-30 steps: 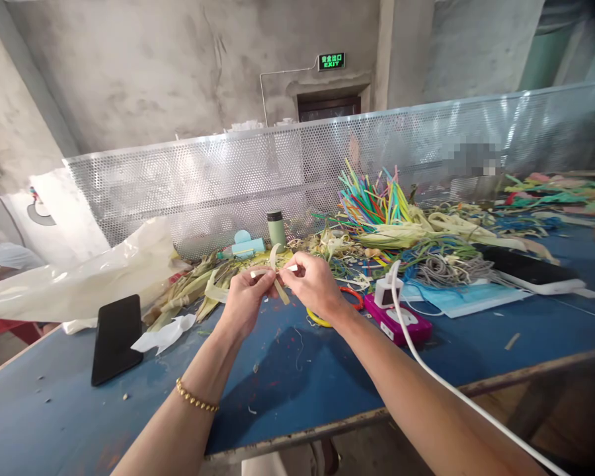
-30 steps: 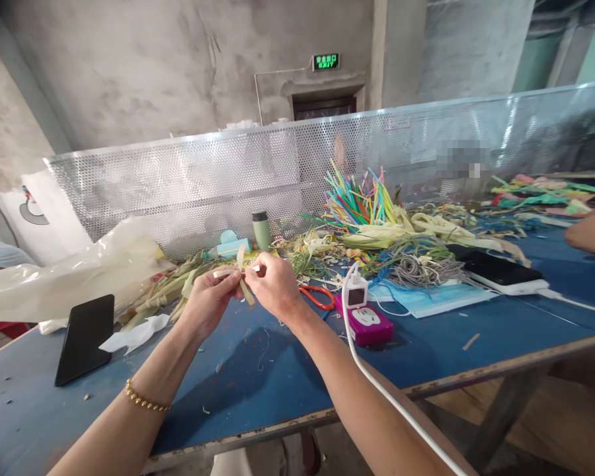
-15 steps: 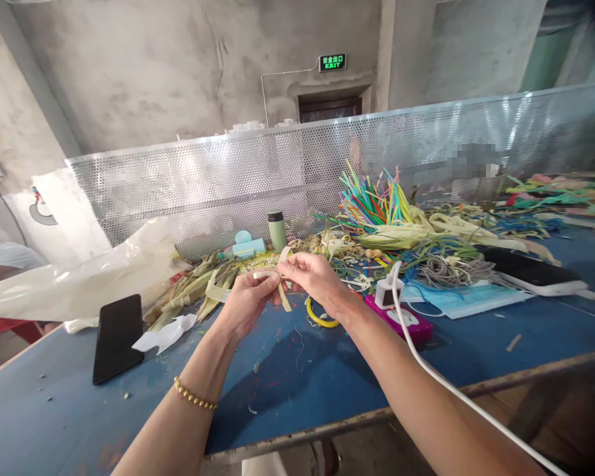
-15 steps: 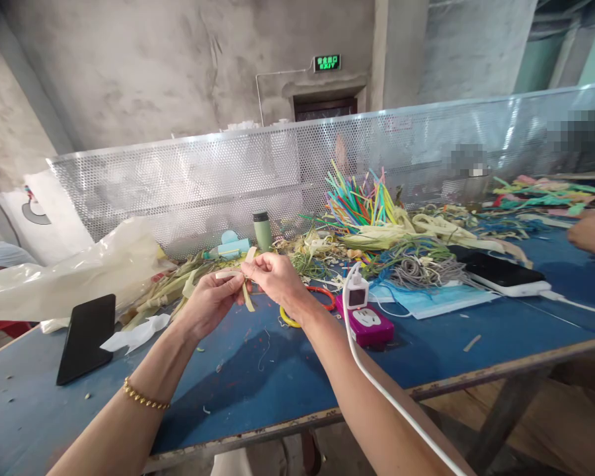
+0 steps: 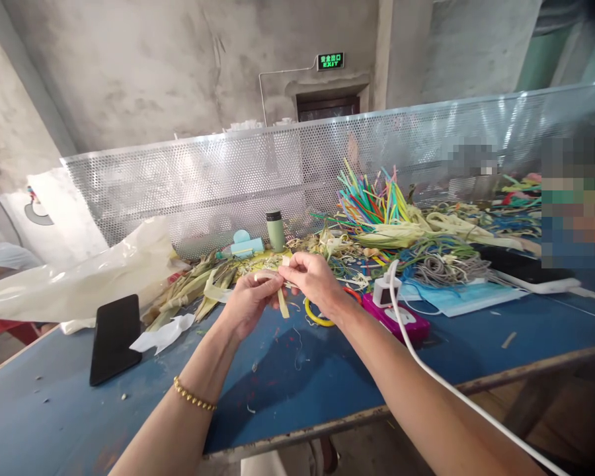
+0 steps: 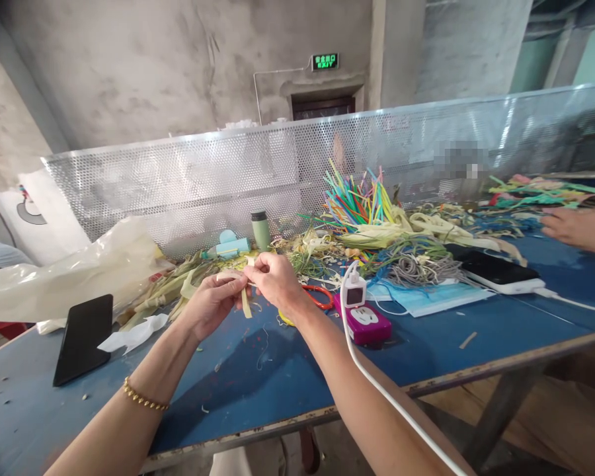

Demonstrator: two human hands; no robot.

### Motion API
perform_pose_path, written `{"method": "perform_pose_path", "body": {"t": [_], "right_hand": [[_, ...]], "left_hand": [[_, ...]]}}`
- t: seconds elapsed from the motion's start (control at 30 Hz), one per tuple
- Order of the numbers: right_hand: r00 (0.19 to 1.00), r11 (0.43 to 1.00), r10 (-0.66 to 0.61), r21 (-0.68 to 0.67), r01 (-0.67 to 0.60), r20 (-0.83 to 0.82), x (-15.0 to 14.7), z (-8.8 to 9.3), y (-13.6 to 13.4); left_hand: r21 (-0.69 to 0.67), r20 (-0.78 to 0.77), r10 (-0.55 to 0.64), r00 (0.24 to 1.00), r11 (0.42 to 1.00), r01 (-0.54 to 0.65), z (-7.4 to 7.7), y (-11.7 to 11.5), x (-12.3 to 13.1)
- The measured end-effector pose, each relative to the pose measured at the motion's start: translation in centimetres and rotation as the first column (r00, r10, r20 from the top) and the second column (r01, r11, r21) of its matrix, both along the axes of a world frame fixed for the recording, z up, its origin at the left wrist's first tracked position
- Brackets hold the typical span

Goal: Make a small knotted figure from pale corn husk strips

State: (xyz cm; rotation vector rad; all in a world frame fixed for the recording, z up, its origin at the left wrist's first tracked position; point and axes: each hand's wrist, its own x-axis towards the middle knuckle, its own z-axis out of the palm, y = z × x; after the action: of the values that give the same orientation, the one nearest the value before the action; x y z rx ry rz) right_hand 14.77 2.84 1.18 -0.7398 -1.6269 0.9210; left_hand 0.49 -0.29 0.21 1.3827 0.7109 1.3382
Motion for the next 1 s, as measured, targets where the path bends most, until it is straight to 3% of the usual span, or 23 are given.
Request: {"method": "perform_pose_path", "body": {"t": [0.23,0.4,0.57,0.7,0.87,1.0], "right_hand": [[0.995,0.989,-0.054,-0.145,0.042,-0.081,-0.7,0.1,-0.6],[0.993,0.983,-0.089,-0.168,0.074,-0.08,-0.9,0.0,-0.7],[0.999,0.996,0.008,-0.087,-0.012,-0.049,-0.3,-0.1,-0.1],[0.998,0.997,-0.036,-0.066,0.033,-0.049,0.2,0.0,0.6],[0.999,0.999,-0.036,-0.033,0.036,-0.001,0.5,0.0,0.7],[0.982,0.993,-0.068,0.111,0.049,0.174,0.4,-0.2,0.7]], "left_hand": [[-0.038,0.057,0.075,0.996,0.997,-0.073,-0.1,-0.1,0.2],[-0.011,0.028,0.04,0.999,0.999,-0.04,-0.6,0.3,0.0],[-0.02,-0.032,-0.058,0.998,0.998,0.057,-0.6,0.4,-0.6],[-0.034,-0.02,-0.116,0.993,0.993,0.115,0.0,0.2,-1.0],[-0.052,-0.046,-0.056,0.997,0.997,0.053,0.2,0.1,-1.0],[-0.021,-0.058,0.05,0.997,0.998,-0.051,-0.2,0.6,-1.0]]}}
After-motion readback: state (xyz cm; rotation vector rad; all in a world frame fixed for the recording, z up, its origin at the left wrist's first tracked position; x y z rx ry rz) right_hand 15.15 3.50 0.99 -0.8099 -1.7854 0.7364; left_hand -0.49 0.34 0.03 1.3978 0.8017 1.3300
